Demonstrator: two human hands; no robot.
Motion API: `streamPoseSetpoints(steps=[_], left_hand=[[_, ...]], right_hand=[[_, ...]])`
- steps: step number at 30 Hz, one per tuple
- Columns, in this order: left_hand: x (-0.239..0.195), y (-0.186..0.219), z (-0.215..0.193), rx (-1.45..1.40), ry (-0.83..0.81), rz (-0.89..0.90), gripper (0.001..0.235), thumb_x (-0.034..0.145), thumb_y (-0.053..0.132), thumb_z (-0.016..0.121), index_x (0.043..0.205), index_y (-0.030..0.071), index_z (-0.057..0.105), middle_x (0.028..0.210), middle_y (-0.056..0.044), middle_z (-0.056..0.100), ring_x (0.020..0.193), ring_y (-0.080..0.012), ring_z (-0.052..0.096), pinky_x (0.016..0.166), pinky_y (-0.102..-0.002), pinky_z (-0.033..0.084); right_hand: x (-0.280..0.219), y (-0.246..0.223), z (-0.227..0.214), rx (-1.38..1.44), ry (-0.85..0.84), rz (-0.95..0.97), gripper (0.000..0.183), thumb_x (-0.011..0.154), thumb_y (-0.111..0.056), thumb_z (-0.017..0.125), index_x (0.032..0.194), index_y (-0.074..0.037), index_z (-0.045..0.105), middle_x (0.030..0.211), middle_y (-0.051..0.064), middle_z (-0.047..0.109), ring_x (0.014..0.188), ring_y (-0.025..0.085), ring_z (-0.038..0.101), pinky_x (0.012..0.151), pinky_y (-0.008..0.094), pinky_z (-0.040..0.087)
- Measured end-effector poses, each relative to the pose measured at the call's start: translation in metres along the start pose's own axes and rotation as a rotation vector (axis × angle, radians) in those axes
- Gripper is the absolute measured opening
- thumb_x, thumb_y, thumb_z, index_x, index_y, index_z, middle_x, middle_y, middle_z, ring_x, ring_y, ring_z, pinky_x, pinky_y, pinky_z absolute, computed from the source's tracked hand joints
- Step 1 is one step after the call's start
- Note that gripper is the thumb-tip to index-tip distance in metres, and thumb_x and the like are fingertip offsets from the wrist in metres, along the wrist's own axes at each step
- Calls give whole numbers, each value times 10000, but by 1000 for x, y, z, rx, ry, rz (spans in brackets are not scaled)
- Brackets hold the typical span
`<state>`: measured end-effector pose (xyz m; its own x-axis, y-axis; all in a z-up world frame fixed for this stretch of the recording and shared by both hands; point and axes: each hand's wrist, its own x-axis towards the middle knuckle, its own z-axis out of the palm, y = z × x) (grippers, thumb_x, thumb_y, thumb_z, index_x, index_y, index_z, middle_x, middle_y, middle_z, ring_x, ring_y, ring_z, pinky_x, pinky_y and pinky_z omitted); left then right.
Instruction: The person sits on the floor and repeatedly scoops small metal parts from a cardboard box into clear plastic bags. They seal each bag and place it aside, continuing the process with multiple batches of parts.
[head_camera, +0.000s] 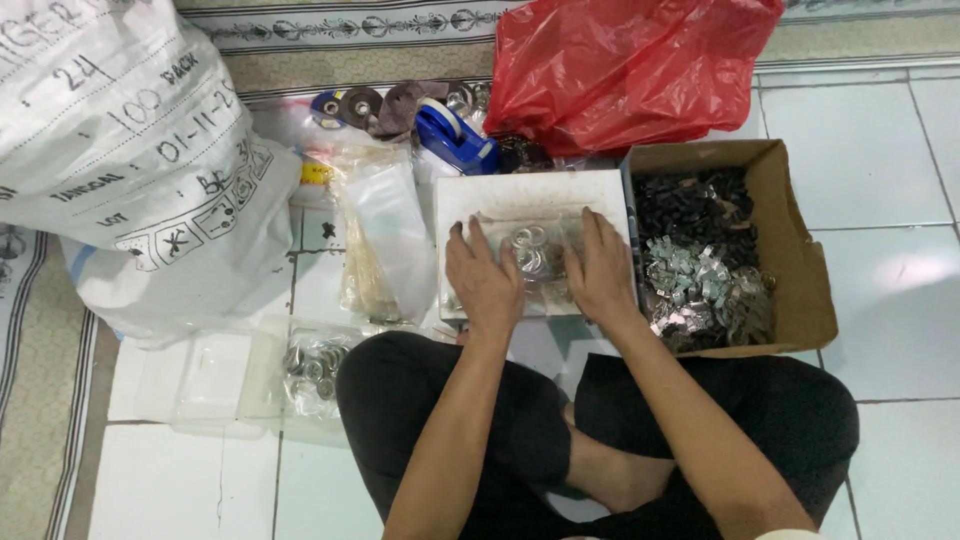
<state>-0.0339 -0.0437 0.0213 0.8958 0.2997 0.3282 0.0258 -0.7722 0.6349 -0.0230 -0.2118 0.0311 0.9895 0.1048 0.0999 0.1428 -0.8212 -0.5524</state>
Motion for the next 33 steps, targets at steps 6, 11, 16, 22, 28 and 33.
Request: streamPoseSetpoints(steps=[6, 11, 16, 22, 28, 33], left_hand=[[-10, -42, 51, 221, -120, -181, 269, 811, 285, 717, 1004, 131, 609, 967, -94, 554, 940, -355, 579, 760, -488, 462], [-4, -30, 46, 204, -128, -179, 106, 871, 170, 647, 932, 86, 622, 977, -114, 554, 922, -332, 561, 749, -445, 421], [10, -17, 34, 257, -97, -205, 544, 862, 197, 750, 1315, -6, 528, 1141, -205, 574, 1012, -387, 573, 823, -493, 468], [6, -20, 40, 173, 34, -56, 35, 907, 88, 589, 925, 57, 586, 930, -134, 552, 861, -332, 573, 717, -433, 423], [5, -11, -15, -381, -288, -330, 208, 991, 47, 425, 1188, 16, 484, 936, -283, 697, 901, -502, 712, 761, -570, 545], [23, -27, -73, -527, -150, -519, 258, 1028, 56, 387, 1265, 45, 487, 1019, -299, 713, 966, -474, 728, 781, -509, 603]], right_hand=[[28, 48, 55, -175, 0, 219, 333, 945, -403, 704, 1082, -99, 718, 1070, 101, 561, 1055, 319, 564, 851, 442, 400], [30, 15, 52, -164, -2, 226, 171, 941, -184, 646, 1033, -54, 710, 1017, 137, 567, 1017, 335, 552, 890, 470, 375], [34, -8, 38, -130, 28, 305, 298, 975, -216, 637, 1156, 20, 629, 1101, 233, 584, 1102, 428, 555, 949, 543, 385], [33, -22, 36, -216, 2, 255, 170, 982, -123, 602, 1050, 15, 673, 1043, 227, 610, 1049, 427, 594, 891, 522, 409], [33, 2, 47, 165, 36, 86, 176, 1077, -100, 520, 1185, 34, 558, 933, 319, 676, 945, 558, 656, 776, 600, 482], [55, -40, 49, 375, 16, -146, 133, 1080, -33, 591, 1209, -56, 615, 793, 105, 647, 673, 186, 609, 647, 320, 498]])
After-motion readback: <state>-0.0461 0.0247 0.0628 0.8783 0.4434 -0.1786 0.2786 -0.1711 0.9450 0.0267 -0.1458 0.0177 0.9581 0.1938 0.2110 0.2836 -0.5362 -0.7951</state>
